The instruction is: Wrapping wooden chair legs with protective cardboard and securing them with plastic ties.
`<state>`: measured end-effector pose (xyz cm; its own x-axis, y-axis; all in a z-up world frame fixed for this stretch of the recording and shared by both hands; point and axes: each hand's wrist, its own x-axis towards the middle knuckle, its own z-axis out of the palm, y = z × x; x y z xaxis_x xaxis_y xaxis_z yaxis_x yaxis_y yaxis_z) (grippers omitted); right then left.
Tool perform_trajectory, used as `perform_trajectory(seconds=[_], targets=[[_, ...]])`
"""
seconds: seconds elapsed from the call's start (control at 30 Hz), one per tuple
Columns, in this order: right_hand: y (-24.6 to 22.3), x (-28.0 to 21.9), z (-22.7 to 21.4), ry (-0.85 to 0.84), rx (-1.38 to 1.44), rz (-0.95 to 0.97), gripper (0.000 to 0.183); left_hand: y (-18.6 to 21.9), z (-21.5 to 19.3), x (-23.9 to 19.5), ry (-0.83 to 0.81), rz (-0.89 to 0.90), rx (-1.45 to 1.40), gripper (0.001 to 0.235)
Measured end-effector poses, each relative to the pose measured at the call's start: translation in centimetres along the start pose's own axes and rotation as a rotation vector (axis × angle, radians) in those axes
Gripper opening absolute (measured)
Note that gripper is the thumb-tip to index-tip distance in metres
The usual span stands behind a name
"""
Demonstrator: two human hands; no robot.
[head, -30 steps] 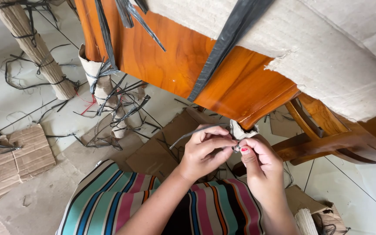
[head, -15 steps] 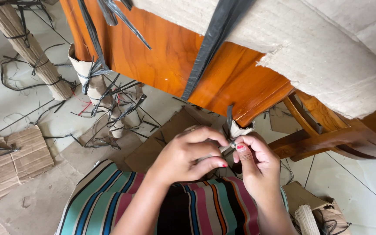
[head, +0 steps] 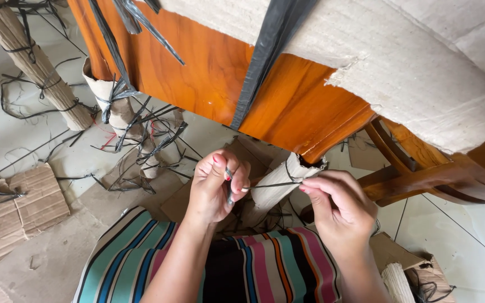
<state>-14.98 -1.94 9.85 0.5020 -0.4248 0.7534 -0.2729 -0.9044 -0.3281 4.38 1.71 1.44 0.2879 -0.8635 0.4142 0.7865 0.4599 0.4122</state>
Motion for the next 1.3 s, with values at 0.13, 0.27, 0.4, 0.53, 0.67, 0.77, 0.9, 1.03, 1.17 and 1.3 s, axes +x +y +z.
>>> perform_trajectory(seconds=[0.13,0.27,0.4,0.53,0.67,0.77,0.9,1.03,1.17,1.3], targets=[[3.9,-1.3,0.0,0.033,-0.081,-0.042,0.012,-1.3,-0.7,-0.2,0.043,0.051,0.016,0.038],[3.6,-0.9,1.0,0.174,0.113,0.141,0.007,-3.1,-3.5,0.2,0.115,0.149,-0.086,0.048],[5.1,-2.0,1.4,0.197,0.266,0.270,0.005,-3.5,-7.1,0.2,-0.020,-0.005,-0.258,0.046],[4.5,-2.2,2.0,0.227,0.324,0.348,0.004,-7.1,-8.8,-0.7,0.113,-0.162,-0.617,0.040],[4.6,-2.4,1.7,0.235,0.292,0.394,0.005,-7.3,-2.1,0.0,0.140,0.071,0.190,0.019],[4.5,-2.5,1.7,0.244,0.277,0.406,0.005,-4.8,2.0,0.5,0.057,0.287,0.511,0.023],[4.2,-2.5,1.9,0.244,0.273,0.399,0.006,-4.1,3.0,0.9,-0.051,0.507,0.786,0.009],[3.9,-2.3,1.8,0.241,0.247,0.395,0.005,-3.6,3.5,1.5,-0.151,0.589,0.865,0.016],[3.6,-2.0,1.9,0.226,0.177,0.370,0.004,-1.5,4.8,2.3,-0.274,0.585,1.053,0.018],[3.1,-1.5,1.8,0.205,0.205,0.383,0.008,0.4,6.5,2.5,-0.278,0.590,1.227,0.010]])
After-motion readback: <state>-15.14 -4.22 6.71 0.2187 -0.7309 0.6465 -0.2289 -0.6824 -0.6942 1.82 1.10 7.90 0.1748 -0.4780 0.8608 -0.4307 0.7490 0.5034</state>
